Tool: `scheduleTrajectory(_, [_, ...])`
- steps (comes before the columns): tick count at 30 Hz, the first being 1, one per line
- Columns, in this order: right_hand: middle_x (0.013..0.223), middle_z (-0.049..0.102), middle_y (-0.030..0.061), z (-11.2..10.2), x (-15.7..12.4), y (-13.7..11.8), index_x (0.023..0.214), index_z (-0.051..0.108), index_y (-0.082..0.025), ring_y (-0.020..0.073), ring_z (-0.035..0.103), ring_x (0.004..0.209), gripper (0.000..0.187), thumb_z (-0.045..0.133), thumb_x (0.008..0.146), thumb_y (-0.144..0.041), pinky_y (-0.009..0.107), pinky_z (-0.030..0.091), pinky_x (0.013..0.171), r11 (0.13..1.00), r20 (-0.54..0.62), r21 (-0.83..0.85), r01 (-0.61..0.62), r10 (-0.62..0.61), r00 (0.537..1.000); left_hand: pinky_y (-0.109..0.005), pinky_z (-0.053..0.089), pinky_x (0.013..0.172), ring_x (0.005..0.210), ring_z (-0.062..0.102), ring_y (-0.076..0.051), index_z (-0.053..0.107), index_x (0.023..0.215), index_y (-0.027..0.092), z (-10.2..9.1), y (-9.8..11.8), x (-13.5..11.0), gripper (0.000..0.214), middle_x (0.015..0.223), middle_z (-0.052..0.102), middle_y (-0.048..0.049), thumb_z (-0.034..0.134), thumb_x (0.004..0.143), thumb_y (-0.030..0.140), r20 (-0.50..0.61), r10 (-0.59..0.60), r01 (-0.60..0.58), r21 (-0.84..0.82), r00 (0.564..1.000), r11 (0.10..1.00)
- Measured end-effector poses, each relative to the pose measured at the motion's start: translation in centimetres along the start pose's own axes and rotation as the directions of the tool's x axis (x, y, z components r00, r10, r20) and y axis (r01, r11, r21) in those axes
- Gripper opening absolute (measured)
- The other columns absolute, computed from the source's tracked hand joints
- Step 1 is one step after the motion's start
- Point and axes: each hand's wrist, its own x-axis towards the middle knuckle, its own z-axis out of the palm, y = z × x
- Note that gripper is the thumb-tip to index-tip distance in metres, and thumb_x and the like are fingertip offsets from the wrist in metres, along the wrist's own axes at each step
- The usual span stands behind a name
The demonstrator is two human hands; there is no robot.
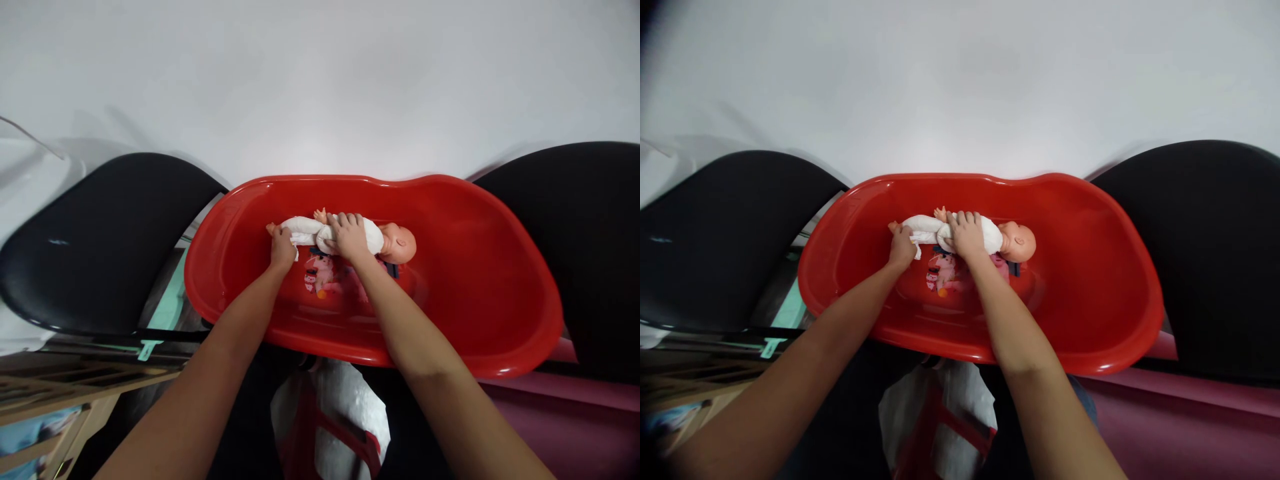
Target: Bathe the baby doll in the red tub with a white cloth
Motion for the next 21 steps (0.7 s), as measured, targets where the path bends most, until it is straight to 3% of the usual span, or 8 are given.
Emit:
scheduleTrajectory(5, [0.142, 0.059, 0.0206, 0.1, 0.1, 0.0, 0.162, 0.048, -0.014, 0.0383, 0.046, 0.128, 0.076, 0.066, 0.097, -0.050, 0.054, 0.025, 0.120, 1.000, -0.001, 0.009, -0.003, 0.003, 1.000, -0.033, 0.049, 0.108, 0.121, 0.060, -0.022, 0.056, 0.114, 0.019, -0.3, -0.9, 0.3, 0.035, 0.144, 0.052, -0.0138, 0.052, 0.086, -0.001, -0.110, -0.027, 0.023, -0.039, 0.994, 0.999])
scheduleTrajectory(12, [0.142, 0.058, 0.0201, -0.2, 0.0, -0.1, 0.162, 0.047, -0.014, 0.0383, 0.046, 0.128, 0.076, 0.067, 0.097, -0.048, 0.053, 0.025, 0.120, 1.000, 0.012, -0.003, -0.006, 0.006, 1.000, -0.034, 0.047, 0.113, 0.122, 0.058, -0.024, 0.058, 0.115, 0.023, 0.2, 0.3, 0.1, 0.028, 0.130, 0.057, -0.0096, 0.060, 0.091, 0.009, 0.027, 0.202, -0.202, 0.007, 0.979, 0.979])
scheduleTrajectory(16, [0.144, 0.058, 0.0196, -0.3, 0.0, -0.1, 0.163, 0.046, -0.015, 0.0376, 0.046, 0.129, 0.076, 0.067, 0.097, -0.048, 0.052, 0.025, 0.120, 1.000, 0.021, -0.004, -0.009, 0.010, 1.000, -0.033, 0.047, 0.112, 0.120, 0.059, -0.023, 0.060, 0.116, 0.021, 0.4, 0.6, 0.1, 0.033, 0.130, 0.056, -0.0112, 0.055, 0.089, 0.003, -0.014, 0.154, -0.154, -0.016, 0.988, 0.988])
scheduleTrajectory(21, [0.142, 0.059, 0.0199, -0.3, 0.0, -0.1, 0.163, 0.047, -0.013, 0.0379, 0.047, 0.128, 0.079, 0.069, 0.096, -0.049, 0.053, 0.025, 0.120, 1.000, 0.010, -0.001, -0.011, 0.011, 1.000, -0.032, 0.049, 0.109, 0.120, 0.061, -0.023, 0.059, 0.118, 0.019, 0.3, -1.0, 0.4, 0.043, 0.138, 0.056, -0.0129, 0.055, 0.082, -0.003, -0.053, 0.043, -0.048, -0.087, 0.998, 0.995])
